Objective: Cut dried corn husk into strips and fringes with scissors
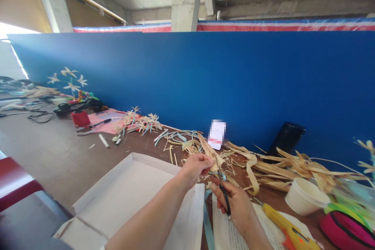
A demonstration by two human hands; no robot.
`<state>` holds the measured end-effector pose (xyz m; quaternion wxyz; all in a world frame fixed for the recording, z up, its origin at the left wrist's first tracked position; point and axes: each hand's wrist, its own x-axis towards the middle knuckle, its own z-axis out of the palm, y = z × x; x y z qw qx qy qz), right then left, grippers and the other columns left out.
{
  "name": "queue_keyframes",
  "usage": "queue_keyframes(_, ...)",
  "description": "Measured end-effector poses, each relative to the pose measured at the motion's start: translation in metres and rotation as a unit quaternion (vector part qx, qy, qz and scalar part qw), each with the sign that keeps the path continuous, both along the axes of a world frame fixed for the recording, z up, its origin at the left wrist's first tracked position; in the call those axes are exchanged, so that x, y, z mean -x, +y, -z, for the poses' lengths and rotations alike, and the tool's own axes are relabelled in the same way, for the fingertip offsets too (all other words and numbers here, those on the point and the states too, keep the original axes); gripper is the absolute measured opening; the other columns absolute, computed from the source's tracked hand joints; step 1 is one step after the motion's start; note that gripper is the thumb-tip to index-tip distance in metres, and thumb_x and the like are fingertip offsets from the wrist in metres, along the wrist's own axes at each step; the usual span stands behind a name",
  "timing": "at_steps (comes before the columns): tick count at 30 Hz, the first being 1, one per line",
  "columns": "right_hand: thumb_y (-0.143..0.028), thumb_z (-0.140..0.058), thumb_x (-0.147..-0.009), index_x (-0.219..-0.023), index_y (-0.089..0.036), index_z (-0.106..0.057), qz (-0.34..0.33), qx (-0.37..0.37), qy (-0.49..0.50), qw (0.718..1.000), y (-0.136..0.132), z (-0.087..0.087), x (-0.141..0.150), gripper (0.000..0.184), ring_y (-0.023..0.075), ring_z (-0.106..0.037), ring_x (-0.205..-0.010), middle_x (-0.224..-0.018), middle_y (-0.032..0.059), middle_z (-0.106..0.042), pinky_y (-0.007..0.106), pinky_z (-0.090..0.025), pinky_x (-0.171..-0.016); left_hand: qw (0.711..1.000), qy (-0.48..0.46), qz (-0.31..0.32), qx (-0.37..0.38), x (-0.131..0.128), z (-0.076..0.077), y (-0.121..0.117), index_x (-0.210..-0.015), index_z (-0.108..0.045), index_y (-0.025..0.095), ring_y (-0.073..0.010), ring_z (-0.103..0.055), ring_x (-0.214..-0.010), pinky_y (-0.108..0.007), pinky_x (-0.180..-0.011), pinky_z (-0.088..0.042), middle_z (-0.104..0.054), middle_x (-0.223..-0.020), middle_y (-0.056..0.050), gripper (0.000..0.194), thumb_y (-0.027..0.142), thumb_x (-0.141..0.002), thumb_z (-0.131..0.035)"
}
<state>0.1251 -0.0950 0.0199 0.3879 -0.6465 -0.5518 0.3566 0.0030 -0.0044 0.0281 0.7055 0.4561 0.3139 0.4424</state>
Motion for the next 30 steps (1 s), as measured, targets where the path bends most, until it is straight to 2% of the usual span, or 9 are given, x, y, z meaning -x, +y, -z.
queue_keyframes(12, -0.058, -0.056, -0.072, -0.106, -0.012, -0.066, 0.003, -0.003, 0.003, 1.0, 0.0003, 0.0023, -0.0017, 0.058, 0.0097, -0.039, -0.039, -0.042, -0.0046, -0.047, 0.024, -0.03, -0.041, 1.0, -0.005, 0.001, 0.008, -0.0008, 0.0025, 0.0017, -0.065, -0.057, 0.013, -0.0035, -0.039, -0.042, -0.018, -0.045, -0.028, -0.05, -0.05, 0.004, 0.025, 0.031, -0.058, -0.072)
queue_keyframes(22, -0.057, -0.056, -0.072, -0.108, -0.013, -0.066, 0.004, 0.0, 0.003, 1.0, 0.0007, 0.002, -0.002, 0.058, 0.0103, -0.041, -0.039, -0.043, -0.0037, -0.048, 0.024, -0.031, -0.04, 1.0, -0.008, 0.007, 0.011, 0.0015, 0.0006, 0.0012, -0.066, -0.056, 0.013, -0.0042, -0.044, -0.046, -0.018, -0.047, -0.034, -0.053, -0.055, 0.003, 0.035, 0.036, -0.052, -0.077)
queue_keyframes(30, -0.056, -0.056, -0.073, -0.112, -0.01, -0.063, -0.002, 0.006, -0.003, 1.0, 0.0013, 0.0057, -0.0005, 0.061, 0.0095, -0.039, -0.04, -0.043, -0.0045, -0.047, 0.024, -0.03, -0.041, 0.998, -0.041, -0.04, 0.015, 0.0031, -0.0056, 0.0025, -0.068, -0.055, 0.012, -0.0061, -0.049, -0.045, -0.019, -0.048, -0.041, -0.055, -0.053, 0.001, 0.031, 0.033, -0.058, -0.075)
